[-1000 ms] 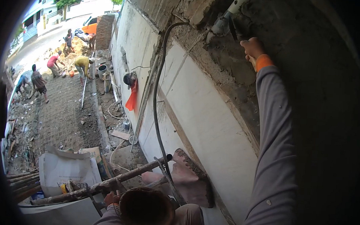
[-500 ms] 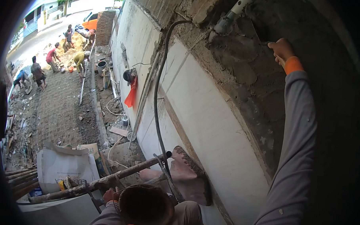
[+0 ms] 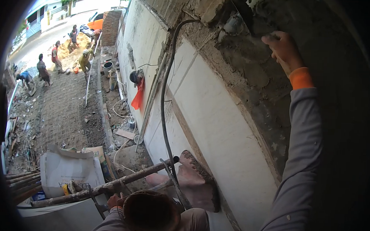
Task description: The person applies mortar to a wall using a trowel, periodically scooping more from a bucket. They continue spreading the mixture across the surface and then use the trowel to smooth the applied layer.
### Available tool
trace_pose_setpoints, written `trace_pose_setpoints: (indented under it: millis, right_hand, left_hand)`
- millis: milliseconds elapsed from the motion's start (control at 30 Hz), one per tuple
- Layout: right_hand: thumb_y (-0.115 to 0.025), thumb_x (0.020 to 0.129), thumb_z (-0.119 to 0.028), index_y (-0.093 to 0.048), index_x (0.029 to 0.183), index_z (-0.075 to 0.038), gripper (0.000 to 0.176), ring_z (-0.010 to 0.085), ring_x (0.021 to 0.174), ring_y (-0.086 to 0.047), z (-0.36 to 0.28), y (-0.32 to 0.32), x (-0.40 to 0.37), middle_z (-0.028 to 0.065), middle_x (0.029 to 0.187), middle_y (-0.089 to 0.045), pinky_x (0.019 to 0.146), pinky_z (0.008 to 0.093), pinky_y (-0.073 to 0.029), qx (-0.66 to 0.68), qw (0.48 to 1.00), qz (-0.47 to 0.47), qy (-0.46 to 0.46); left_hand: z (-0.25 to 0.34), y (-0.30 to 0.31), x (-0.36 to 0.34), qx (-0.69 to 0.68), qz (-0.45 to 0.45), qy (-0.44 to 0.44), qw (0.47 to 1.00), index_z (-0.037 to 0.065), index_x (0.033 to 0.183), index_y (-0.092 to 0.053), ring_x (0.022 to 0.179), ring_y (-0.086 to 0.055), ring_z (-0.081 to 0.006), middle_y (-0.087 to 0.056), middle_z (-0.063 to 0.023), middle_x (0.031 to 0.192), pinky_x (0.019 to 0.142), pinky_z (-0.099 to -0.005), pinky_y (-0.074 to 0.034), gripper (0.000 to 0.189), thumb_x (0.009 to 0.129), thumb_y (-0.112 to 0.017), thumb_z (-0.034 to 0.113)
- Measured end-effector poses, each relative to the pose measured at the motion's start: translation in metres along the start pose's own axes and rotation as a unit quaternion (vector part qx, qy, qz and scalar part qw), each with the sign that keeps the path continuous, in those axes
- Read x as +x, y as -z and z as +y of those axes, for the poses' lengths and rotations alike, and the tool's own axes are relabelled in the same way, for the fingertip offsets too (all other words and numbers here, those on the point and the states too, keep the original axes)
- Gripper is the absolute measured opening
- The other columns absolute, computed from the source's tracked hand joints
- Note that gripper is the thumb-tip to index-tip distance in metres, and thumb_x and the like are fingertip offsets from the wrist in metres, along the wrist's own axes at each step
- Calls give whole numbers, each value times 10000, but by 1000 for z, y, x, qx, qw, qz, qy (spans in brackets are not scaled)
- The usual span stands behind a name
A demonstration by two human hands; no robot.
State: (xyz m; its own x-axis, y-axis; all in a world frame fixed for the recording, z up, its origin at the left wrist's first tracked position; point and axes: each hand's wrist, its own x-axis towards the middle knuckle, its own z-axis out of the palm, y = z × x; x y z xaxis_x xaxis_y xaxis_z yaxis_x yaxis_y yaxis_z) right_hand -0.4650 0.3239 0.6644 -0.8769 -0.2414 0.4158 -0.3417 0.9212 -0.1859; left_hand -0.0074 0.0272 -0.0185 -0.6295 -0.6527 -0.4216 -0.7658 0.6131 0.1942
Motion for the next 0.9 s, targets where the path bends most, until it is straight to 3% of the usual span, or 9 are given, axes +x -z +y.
trace_pose_setpoints:
  millis: [33,167,267,367,600,667,733,833,900]
  right_hand:
    - [-696,821,-363,-598,856,-51,329,170,568,-599,-9,-9,-1,54,747,-626,492,309,-483,131,990,-49,-33]
    - [-673,845,-356,-579,823,-47,325,118,492,-544,-6,-53,17,36,691,-568,429,278,-431,291,945,-134,-59]
    - [-650,853,-350,-575,831,-28,331,138,473,-537,46,-93,62,48,676,-557,426,301,-434,148,977,-28,-148]
    - [-647,845,-355,-570,835,-15,349,156,458,-527,55,-82,39,58,660,-547,427,318,-433,158,975,138,-70]
    - [-682,811,-522,-559,972,-31,531,96,498,-485,9,-48,-24,24,679,-509,440,273,-428,187,977,65,-76]
    - [-677,796,-589,-529,1047,-46,617,85,506,-479,19,-71,-50,18,687,-499,432,260,-421,222,960,-58,-158]
    - [-654,846,-503,-510,926,-77,457,101,463,-481,10,-94,-76,28,628,-502,422,259,-406,194,958,-106,-183]
    - [-626,872,-412,-519,965,-65,374,108,462,-494,52,-114,-48,38,631,-511,419,267,-414,282,934,-92,-199]
    - [-599,870,-347,-538,1027,-64,330,111,488,-512,18,-114,-65,53,694,-533,438,280,-433,301,939,-82,-147]
  left_hand:
    - [1,1,0,0,4,-1,1000,68,860,-702,784,-685,-343,-690,-186,816,708,-447,-531,501,831,-525,536]
    - [0,-2,2,11,1,1,1000,70,863,-702,783,-685,-343,-690,-185,813,711,-448,-530,505,841,-513,538]
    - [5,9,-2,13,-6,2,1000,68,864,-701,787,-684,-342,-691,-183,815,716,-445,-529,503,848,-506,532]
    - [6,9,0,12,-4,2,1000,67,863,-702,791,-684,-340,-692,-180,818,715,-446,-527,500,851,-506,527]
    - [-2,-3,2,16,-6,0,1000,70,867,-703,801,-686,-339,-692,-184,831,724,-445,-531,506,851,-499,533]
    - [0,-3,3,16,-9,2,1000,73,874,-703,805,-686,-339,-692,-185,834,721,-442,-532,505,852,-498,534]
    - [5,5,2,4,-19,1,1000,78,883,-700,819,-688,-335,-694,-182,852,724,-440,-532,504,851,-500,539]
    - [2,3,1,9,-23,8,1000,79,877,-699,821,-689,-329,-696,-177,854,725,-440,-532,504,848,-507,544]
    - [0,-2,4,15,-21,5,1000,79,872,-699,819,-689,-326,-696,-175,852,725,-438,-533,506,847,-511,548]
